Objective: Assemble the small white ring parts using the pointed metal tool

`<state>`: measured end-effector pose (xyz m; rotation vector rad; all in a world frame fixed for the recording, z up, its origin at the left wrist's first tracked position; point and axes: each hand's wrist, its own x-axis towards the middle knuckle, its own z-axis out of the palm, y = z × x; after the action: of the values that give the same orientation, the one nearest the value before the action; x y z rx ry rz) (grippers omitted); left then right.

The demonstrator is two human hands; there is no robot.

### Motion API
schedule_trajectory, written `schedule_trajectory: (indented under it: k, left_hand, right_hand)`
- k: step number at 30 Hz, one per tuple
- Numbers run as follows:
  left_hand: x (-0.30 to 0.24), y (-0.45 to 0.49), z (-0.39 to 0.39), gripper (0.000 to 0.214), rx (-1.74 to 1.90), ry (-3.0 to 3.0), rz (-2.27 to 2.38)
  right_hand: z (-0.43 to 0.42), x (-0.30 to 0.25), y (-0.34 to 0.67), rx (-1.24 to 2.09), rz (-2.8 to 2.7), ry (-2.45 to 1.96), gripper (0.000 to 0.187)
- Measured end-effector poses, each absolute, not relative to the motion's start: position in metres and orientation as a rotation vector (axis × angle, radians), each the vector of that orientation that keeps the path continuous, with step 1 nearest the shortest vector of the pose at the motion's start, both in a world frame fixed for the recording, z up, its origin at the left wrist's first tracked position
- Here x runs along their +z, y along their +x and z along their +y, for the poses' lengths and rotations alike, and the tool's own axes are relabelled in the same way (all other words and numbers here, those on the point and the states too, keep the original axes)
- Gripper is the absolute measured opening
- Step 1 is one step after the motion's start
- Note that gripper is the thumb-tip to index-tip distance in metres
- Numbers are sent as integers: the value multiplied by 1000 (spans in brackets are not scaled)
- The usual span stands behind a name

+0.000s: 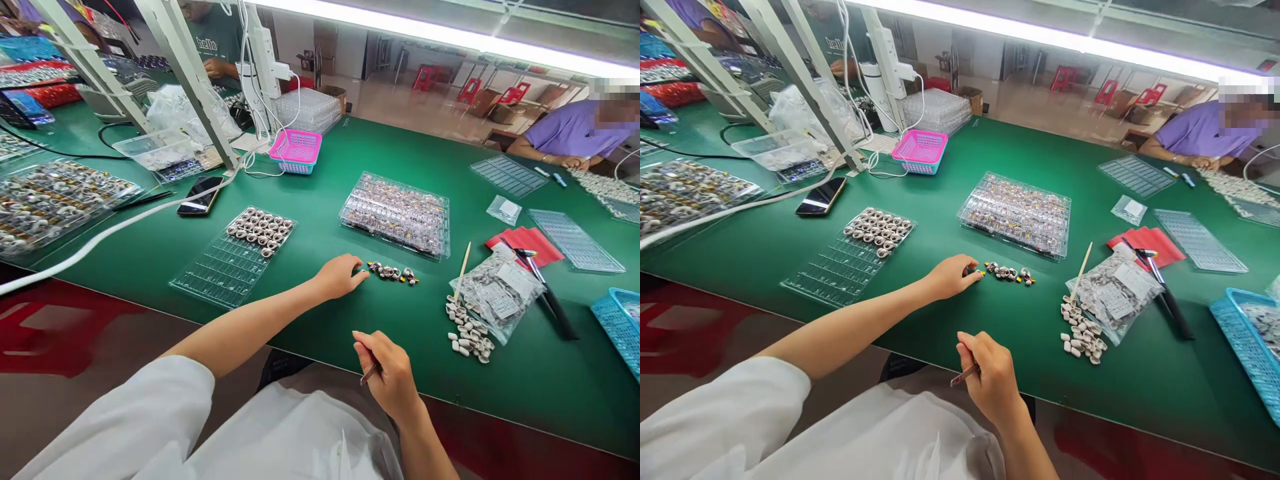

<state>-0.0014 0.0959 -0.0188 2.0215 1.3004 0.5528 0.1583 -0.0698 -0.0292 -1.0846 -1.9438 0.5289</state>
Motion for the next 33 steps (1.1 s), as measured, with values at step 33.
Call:
schedule_trajectory:
  k: [33]
  left_hand:
    - [-1, -6, -5, 29, 574, 595, 628]
  right_hand:
    - [-81, -21, 182, 1031, -1395, -1260, 19]
